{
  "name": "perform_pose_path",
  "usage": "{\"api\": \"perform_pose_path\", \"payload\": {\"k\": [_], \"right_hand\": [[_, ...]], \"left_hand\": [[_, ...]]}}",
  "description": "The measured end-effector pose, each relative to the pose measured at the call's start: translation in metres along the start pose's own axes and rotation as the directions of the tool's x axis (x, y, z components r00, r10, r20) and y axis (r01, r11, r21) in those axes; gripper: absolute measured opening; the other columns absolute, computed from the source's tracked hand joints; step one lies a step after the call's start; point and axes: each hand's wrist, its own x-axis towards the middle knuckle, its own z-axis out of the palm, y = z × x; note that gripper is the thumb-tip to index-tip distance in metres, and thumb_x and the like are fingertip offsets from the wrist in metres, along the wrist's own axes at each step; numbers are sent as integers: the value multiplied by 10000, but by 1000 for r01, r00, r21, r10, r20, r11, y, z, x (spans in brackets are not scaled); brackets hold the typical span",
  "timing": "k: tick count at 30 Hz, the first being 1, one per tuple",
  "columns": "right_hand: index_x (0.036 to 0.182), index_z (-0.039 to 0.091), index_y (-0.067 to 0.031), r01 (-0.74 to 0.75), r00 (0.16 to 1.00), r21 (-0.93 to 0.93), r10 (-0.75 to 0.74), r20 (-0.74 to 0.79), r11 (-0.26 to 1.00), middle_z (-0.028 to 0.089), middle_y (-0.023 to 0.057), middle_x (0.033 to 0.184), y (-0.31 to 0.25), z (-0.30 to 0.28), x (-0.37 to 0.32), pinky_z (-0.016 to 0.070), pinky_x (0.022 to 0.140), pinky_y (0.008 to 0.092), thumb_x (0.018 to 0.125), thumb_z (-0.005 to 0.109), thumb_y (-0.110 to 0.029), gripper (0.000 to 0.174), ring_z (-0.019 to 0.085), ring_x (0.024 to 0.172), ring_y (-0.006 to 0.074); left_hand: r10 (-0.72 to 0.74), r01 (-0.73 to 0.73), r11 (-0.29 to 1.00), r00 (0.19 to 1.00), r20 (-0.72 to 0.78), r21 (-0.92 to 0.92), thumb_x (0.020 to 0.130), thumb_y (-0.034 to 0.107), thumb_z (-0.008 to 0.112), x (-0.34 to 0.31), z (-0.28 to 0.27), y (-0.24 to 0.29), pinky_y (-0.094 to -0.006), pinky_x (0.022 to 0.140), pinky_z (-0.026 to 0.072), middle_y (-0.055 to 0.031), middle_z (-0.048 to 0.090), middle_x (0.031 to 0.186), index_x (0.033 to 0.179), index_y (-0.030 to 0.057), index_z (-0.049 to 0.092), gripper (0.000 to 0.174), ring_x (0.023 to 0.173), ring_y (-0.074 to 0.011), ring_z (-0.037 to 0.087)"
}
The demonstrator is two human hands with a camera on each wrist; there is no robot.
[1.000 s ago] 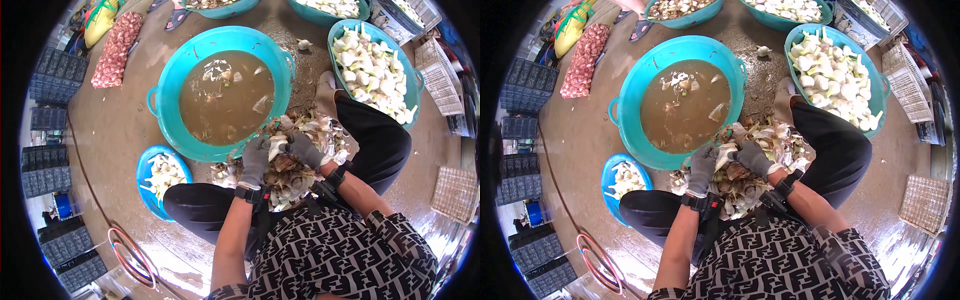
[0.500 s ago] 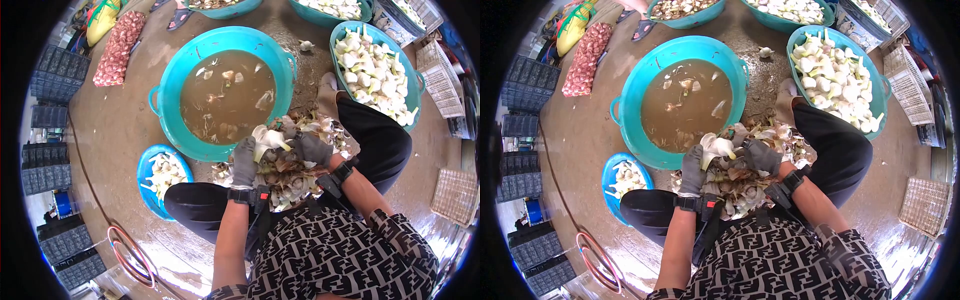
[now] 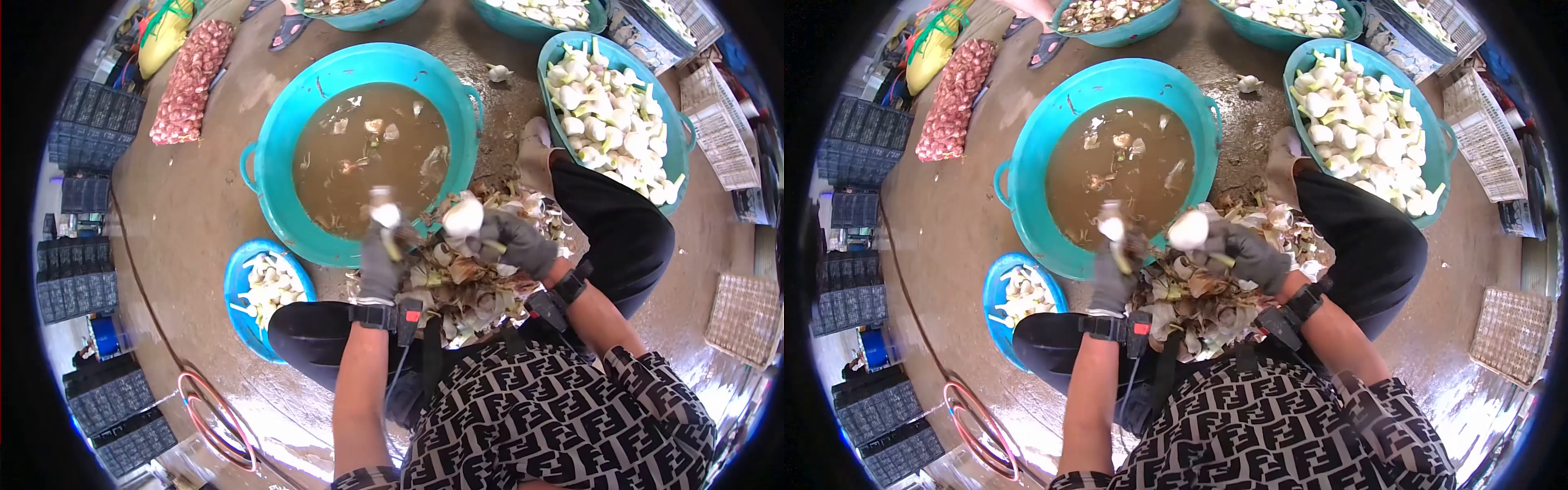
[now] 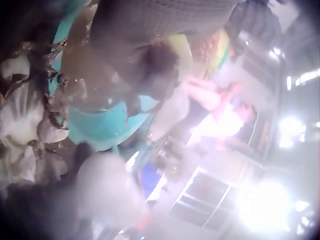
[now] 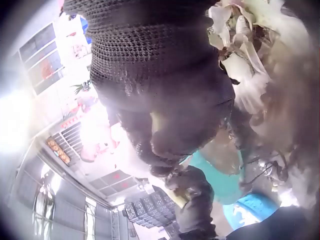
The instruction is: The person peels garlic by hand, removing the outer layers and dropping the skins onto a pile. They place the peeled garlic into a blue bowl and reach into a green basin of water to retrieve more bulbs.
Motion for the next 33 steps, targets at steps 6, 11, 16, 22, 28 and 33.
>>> {"api": "perform_pose_path", "payload": {"k": [6,11,16,22,28,33], "right_hand": [[1200,426,8,306,936,949,157,-314,78,507,36,829,-18,-92,16,405,653,238,905,480,-279,416,449,673,109],[1324,307,-13,215,949,881,122,-290,421,478,0,885,-8,-90,29,368,605,215,891,508,-285,549,388,643,88],[1177,463,39,-142,886,761,424,-188,633,578,29,833,4,-41,41,383,592,197,892,491,-269,420,479,662,86],[1135,504,3,-307,846,666,516,-136,680,571,48,798,17,-27,49,390,591,205,896,488,-251,349,480,644,86],[1066,580,-42,-497,820,225,539,-194,838,603,63,860,46,-12,47,448,652,243,834,577,-214,289,561,709,113],[997,619,-43,-377,893,-47,349,-285,925,629,88,926,82,18,60,474,662,303,784,649,-273,315,601,769,188]], "left_hand": [[289,81,382,936,-202,921,753,244,660,23,-8,21,-346,753,472,-127,613,951,1013,62,591,325,848,-264,604],[259,216,114,936,-238,970,730,267,644,101,-54,57,-384,814,454,-144,576,1052,1093,96,555,411,970,-305,556],[358,388,-178,882,-308,904,726,256,626,176,-91,77,-413,922,416,-145,406,1291,1183,192,511,476,1180,-307,419],[67,428,-319,900,-431,845,713,234,676,221,-159,37,-405,973,379,-158,418,1293,1226,167,486,551,1188,-313,420],[-240,197,301,963,-126,933,717,186,704,156,-98,48,-288,780,475,-96,601,1040,1202,-1,473,568,853,-160,591],[-123,70,430,992,-19,900,714,167,713,82,2,46,-328,811,462,-125,587,1080,1241,1,409,631,932,-211,585]]}}
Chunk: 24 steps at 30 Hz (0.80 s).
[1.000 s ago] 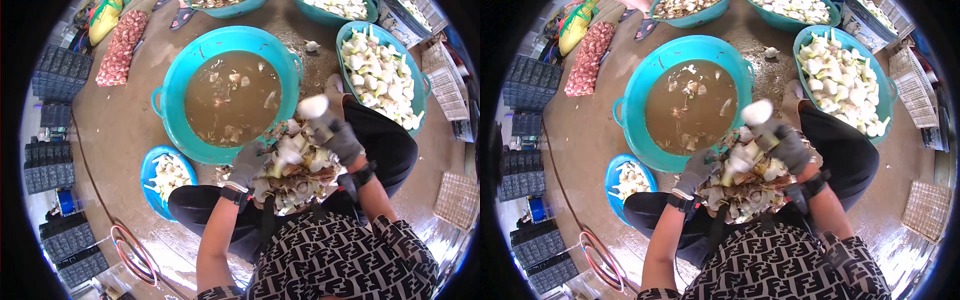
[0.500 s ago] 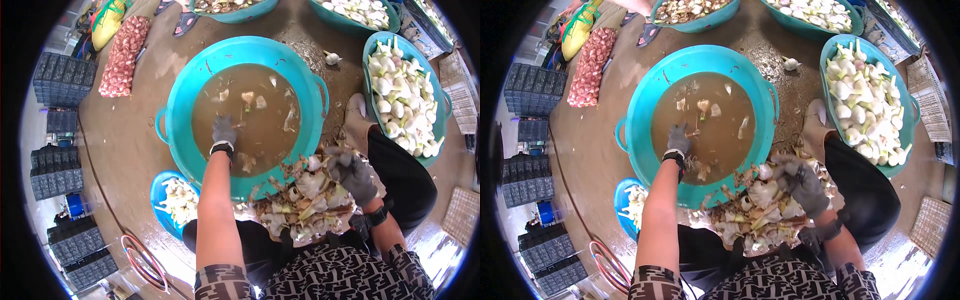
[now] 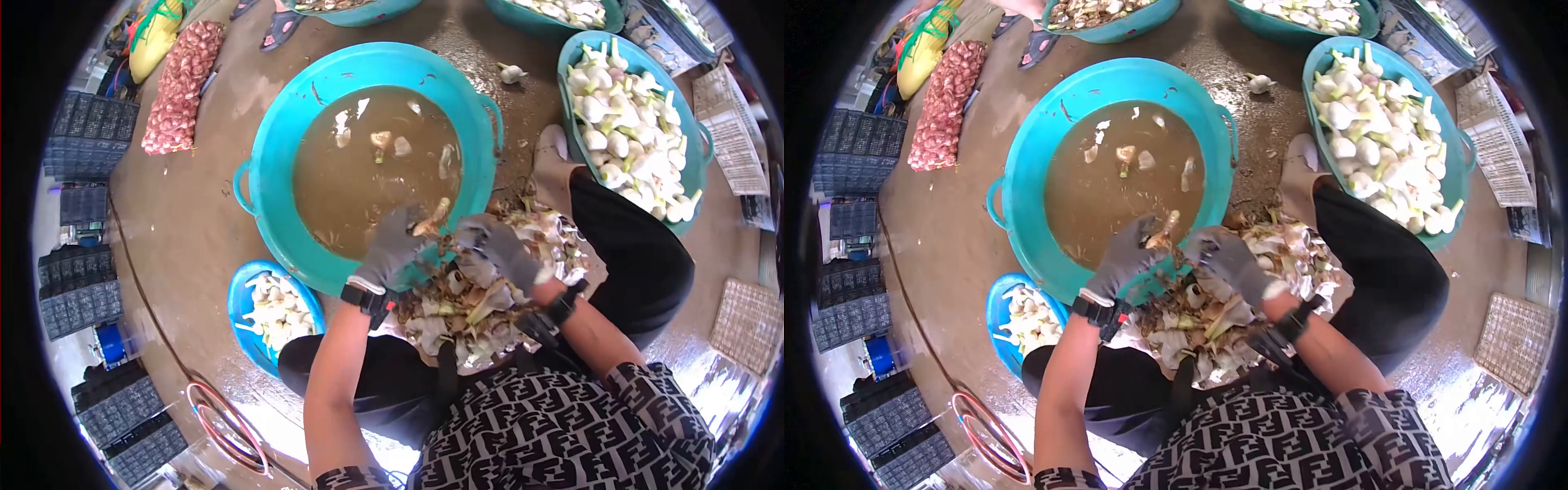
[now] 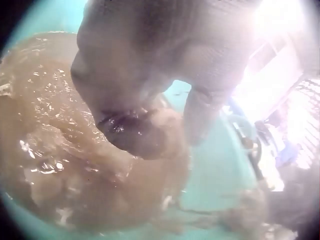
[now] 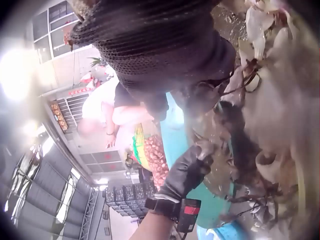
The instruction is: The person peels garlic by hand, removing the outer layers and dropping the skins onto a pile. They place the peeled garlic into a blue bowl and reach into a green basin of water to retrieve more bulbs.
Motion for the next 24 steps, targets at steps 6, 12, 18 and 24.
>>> {"api": "perform_pose_path", "payload": {"k": [6,12,18,24], "right_hand": [[894,637,-34,-164,987,-146,162,-20,976,618,113,796,-33,8,-13,460,614,336,759,677,-308,309,599,691,223],[804,602,-33,325,944,-257,-297,142,910,539,74,612,-14,2,-31,428,497,307,799,633,-280,249,537,508,182],[873,596,-50,160,978,137,-175,110,978,581,83,759,-24,9,-39,450,587,318,797,571,-105,97,566,671,200],[999,551,-10,194,911,284,-280,304,939,583,107,989,-45,35,-49,455,841,333,804,550,-97,213,557,975,221]], "left_hand": [[244,-197,954,948,-204,226,700,150,713,-58,44,36,-367,828,452,-167,565,1094,1234,79,429,609,983,-315,567],[422,-372,906,822,-382,200,702,67,651,-83,80,15,-392,857,427,-148,535,1102,1191,95,458,526,997,-344,525],[501,-452,865,758,-418,218,682,6,638,-90,80,15,-368,855,434,-135,546,1084,1163,83,491,509,1013,-304,529],[427,-403,901,765,-482,159,673,-49,590,-93,92,-2,-365,957,372,-138,518,1174,1190,96,485,547,1110,-279,485]]}}
